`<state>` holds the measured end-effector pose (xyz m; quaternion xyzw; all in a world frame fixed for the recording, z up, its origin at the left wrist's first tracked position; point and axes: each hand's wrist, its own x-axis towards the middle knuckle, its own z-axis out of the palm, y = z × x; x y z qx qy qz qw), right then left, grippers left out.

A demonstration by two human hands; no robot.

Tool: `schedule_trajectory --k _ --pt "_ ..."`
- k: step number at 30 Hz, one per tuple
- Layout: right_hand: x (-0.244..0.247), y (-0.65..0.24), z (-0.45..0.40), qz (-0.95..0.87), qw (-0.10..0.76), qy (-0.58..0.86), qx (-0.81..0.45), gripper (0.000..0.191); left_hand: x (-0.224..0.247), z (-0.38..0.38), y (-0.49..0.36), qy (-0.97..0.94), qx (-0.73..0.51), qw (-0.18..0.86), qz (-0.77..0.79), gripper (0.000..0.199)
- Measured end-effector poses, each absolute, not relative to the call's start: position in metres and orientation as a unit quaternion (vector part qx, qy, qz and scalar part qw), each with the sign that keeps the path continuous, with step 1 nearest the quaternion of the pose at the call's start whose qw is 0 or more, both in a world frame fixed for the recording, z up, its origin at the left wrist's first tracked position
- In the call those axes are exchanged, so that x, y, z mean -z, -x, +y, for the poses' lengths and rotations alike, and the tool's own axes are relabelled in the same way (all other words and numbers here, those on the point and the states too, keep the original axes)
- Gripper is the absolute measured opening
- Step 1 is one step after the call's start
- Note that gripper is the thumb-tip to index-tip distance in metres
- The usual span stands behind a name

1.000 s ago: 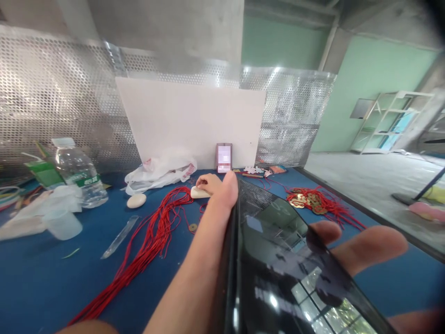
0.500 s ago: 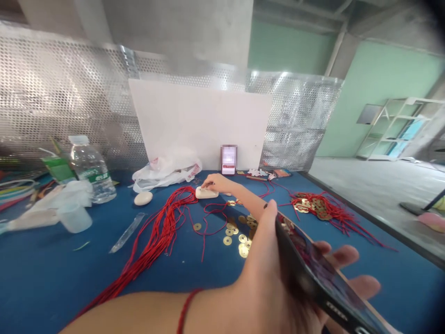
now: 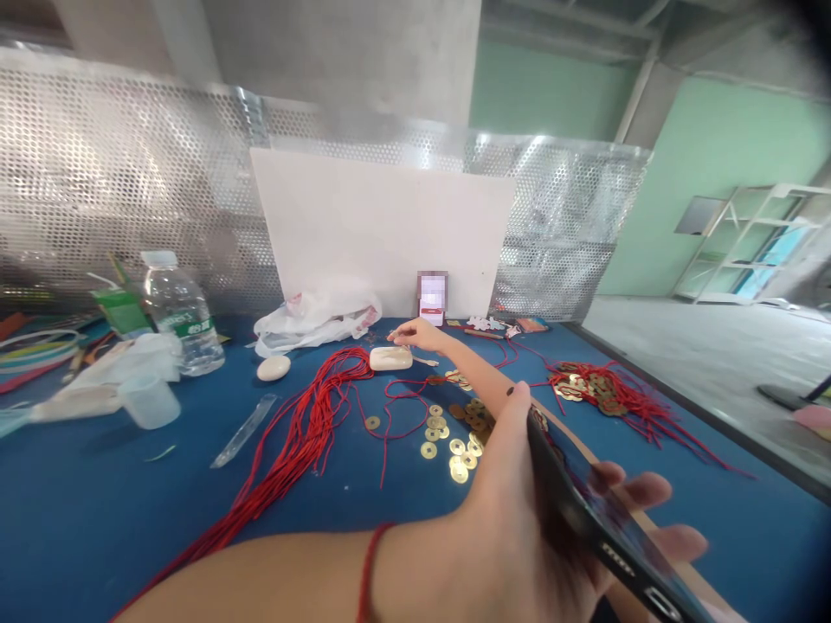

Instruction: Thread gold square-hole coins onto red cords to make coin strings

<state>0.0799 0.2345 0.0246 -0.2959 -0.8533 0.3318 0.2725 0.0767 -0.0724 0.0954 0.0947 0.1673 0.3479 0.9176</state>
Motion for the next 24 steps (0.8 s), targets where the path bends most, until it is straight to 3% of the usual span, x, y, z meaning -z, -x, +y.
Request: schedule_trajectory --k 5,12,19,24 --pt "-0.022 -0.078 0.234 -0.838 0.292 0.313 -0.339 0.023 -0.096 -0.071 -0.077 -0.041 -0.334 0.928 0.160 0.048" --pt "-0.014 -0.071 0.236 -0.830 0.298 0.333 -0.334 0.015 -0.118 -0.072 -0.077 -0.002 -0.311 0.908 0.280 0.053" --pt "-0.002 -0.065 0.234 -0.830 0.299 0.396 -0.254 0.017 -0.102 -0.068 -0.079 -0.071 -0.323 0.919 0.214 0.055" --pt "-0.001 -0.066 0.223 -0.849 0.294 0.373 -0.231 0.029 -0.096 -0.067 -0.078 -0.068 -0.327 0.927 0.173 0.050"
